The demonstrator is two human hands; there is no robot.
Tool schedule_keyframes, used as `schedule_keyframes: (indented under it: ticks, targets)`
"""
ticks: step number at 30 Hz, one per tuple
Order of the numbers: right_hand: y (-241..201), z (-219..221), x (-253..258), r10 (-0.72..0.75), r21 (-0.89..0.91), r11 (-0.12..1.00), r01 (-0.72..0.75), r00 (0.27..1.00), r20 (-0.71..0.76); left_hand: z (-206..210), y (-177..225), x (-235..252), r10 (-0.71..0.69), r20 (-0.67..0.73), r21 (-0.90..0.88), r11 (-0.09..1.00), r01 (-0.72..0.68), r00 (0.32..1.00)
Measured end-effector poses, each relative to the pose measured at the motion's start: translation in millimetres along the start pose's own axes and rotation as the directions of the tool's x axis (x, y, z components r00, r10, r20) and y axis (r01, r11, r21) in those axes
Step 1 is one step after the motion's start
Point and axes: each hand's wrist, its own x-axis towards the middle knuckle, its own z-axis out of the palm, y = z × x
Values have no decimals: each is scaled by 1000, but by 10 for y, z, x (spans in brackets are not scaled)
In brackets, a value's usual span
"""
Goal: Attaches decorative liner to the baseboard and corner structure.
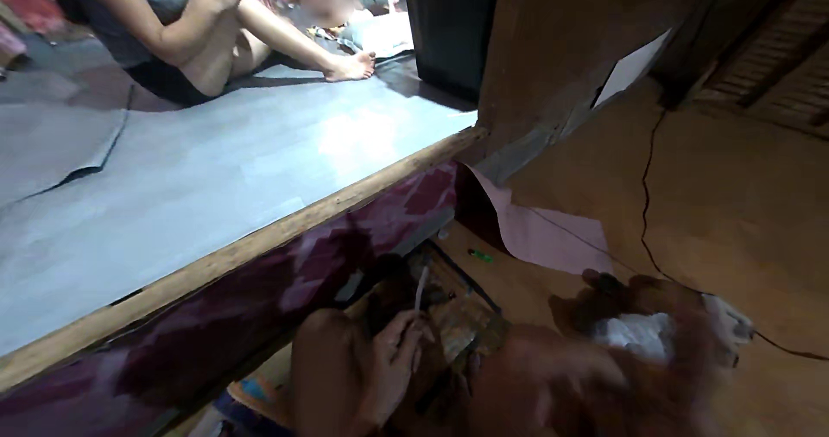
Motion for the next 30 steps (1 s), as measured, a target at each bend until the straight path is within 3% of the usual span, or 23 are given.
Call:
schedule_keyframes:
  ticks: [2, 4, 6, 9, 15, 19, 22, 26, 30]
  targets:
    - [446, -360, 225, -17, -305, 952, 8, 999, -28, 74, 179, 145, 45, 55, -14, 999, -44, 997]
    - [755, -614, 444, 141, -451, 885, -113, 990, 29, 187, 334, 301, 65, 126, -32, 998, -62, 990]
    - [950, -723, 584, 274, -384, 895, -227, 959, 73, 338, 393, 449, 92, 171, -80, 994, -80, 981]
    - [1141, -798, 634, 299, -193, 941, -279, 951, 79, 569, 337, 641, 92, 192, -119, 990, -70, 977]
    - [1678, -988, 329, 361, -41, 925, -378, 908, -212, 940, -202, 765, -6, 286, -65, 998, 26, 958]
    - [2076, -1087, -12, 496, 100, 860, -500, 773, -395, 1039, -568, 680, -144, 361, 98, 988, 116, 921]
    - [2344, -1085, -207, 589, 216, 802, -557, 676, -443, 1090, -733, 639, -191, 321, 221, 968, 122, 928]
    - [2708, -1080, -312, 610, 274, 789, -550, 652, -450, 1069, -1014, 668, -308, 321, 347, 918, 191, 896]
    - [2929, -1263, -73, 686, 304, 727, -616, 623, -377, 957, -1141, 1000, -329, 397, 521, 849, 85, 857]
